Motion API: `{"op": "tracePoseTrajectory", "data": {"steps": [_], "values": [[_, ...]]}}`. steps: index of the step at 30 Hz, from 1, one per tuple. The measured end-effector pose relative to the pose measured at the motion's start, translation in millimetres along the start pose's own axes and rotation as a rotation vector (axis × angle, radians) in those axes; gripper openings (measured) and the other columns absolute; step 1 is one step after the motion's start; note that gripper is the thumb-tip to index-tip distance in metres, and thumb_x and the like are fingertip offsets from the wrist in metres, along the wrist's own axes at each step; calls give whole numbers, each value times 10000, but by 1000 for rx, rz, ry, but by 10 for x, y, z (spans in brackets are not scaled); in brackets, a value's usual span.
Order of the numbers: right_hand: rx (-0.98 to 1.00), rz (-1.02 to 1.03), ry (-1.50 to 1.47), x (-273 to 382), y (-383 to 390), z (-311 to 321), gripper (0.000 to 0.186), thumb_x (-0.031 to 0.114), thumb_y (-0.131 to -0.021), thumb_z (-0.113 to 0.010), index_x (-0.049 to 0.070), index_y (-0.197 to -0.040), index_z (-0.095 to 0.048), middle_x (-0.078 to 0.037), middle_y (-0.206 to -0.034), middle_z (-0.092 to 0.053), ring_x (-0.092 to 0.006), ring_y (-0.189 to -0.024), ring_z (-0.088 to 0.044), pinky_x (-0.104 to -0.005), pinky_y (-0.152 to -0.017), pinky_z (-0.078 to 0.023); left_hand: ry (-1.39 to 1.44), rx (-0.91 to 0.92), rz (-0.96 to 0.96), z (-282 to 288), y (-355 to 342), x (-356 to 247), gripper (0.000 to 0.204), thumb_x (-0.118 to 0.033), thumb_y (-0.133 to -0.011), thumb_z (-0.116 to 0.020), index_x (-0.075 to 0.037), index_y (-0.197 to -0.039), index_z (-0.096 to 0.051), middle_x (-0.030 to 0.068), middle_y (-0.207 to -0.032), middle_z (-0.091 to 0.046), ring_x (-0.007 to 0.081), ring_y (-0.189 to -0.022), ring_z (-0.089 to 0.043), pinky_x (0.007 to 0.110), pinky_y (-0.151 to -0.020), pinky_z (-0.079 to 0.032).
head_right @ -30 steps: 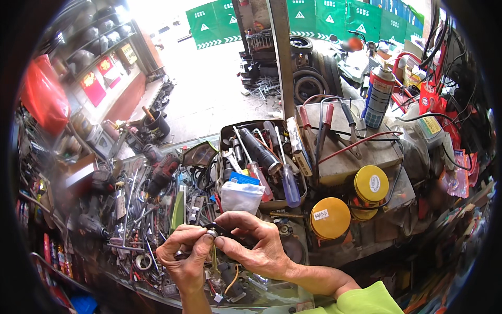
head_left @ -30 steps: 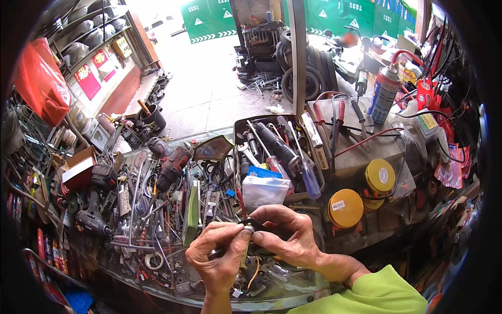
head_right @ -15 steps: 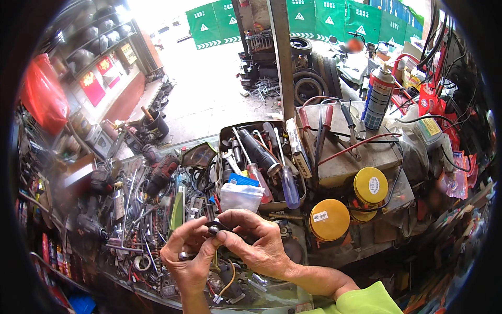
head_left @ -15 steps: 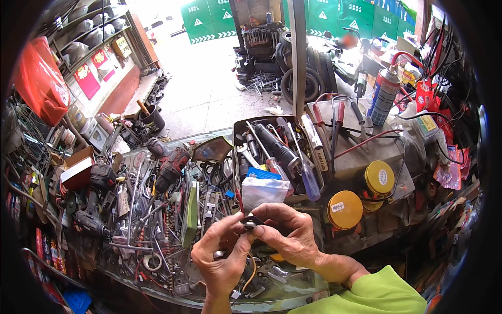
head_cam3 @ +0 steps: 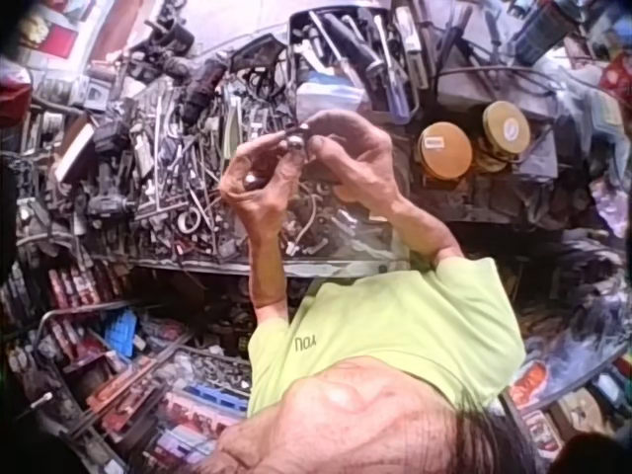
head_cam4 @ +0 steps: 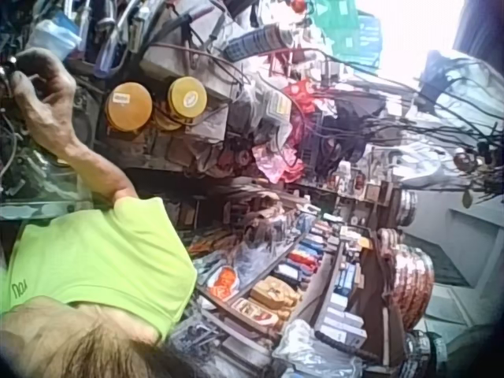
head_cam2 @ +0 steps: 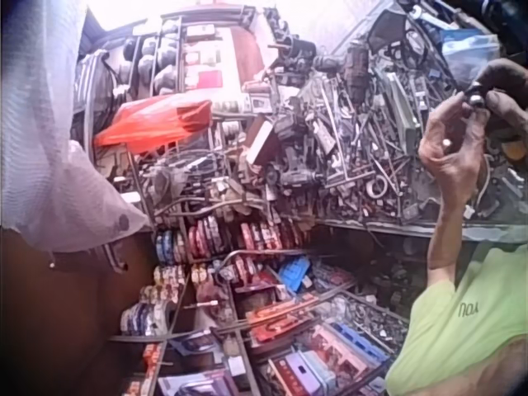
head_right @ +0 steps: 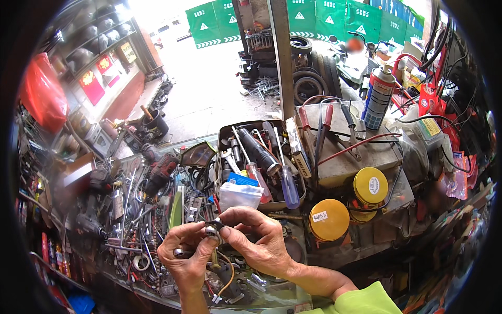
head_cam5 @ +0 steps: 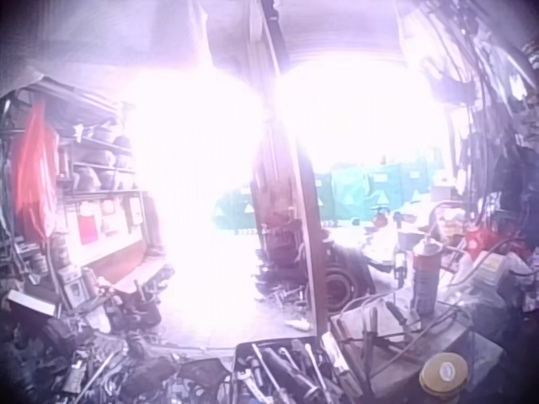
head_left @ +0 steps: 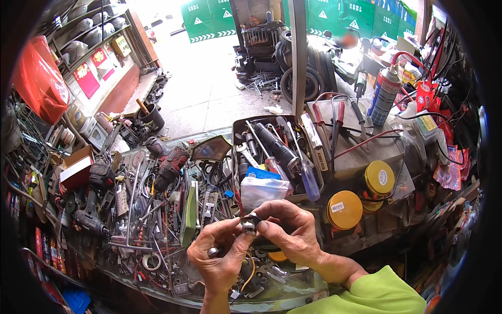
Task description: The person disassembles a small black electrical component, removes a screw, and uses a wrench to tighten a bolt. They then reassemble the component and continue adjusting it with their hands.
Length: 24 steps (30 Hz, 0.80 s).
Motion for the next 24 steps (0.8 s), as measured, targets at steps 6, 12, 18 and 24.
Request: {"op": "tracePoseTrajectory", "data": {"steps": [6,12,18,24], "values": [[0,-18,-11,4,8,-4,263,45,-918,-664,-42,-1157,-596,-114,-1079,-678,-127,-965,-647,-282,-864,-545,6,81,-149,-49,-50,-73,196,12,-754,-810,-5,-874,-656,78,-818,-675,67,-661,-589,182,-577,-448],[-35,29,53,-2,19,-10,244,45,-909,-678,-31,-1131,-614,-91,-1052,-680,-105,-923,-643,-260,-822,-540,46,110,-82,-44,-22,-60,175,47,-762,-791,20,-875,-661,96,-817,-687,116,-721,-611,225,-611,-468],[-41,30,69,6,26,-9,238,57,-904,-688,-23,-1120,-630,-69,-1016,-681,-84,-884,-637,-242,-787,-536,-6,98,-90,-42,-20,-47,164,44,-773,-783,16,-880,-662,78,-813,-681,75,-687,-595,202,-585,-456],[8,-46,-3,-30,2,0,256,37,-906,-681,-44,-1141,-619,-86,-1044,-679,-116,-951,-646,-266,-863,-538,6,93,-44,-41,-29,-44,166,57,-770,-778,18,-887,-666,64,-806,-676,65,-688,-601,197,-594,-468]]}}
Point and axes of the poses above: each hand's wrist, its own y-axis away from the middle knuckle, its own z-axis out of the back of the hand, x = y × z, the point moved 8 cm from there along -y, towards the middle knuckle
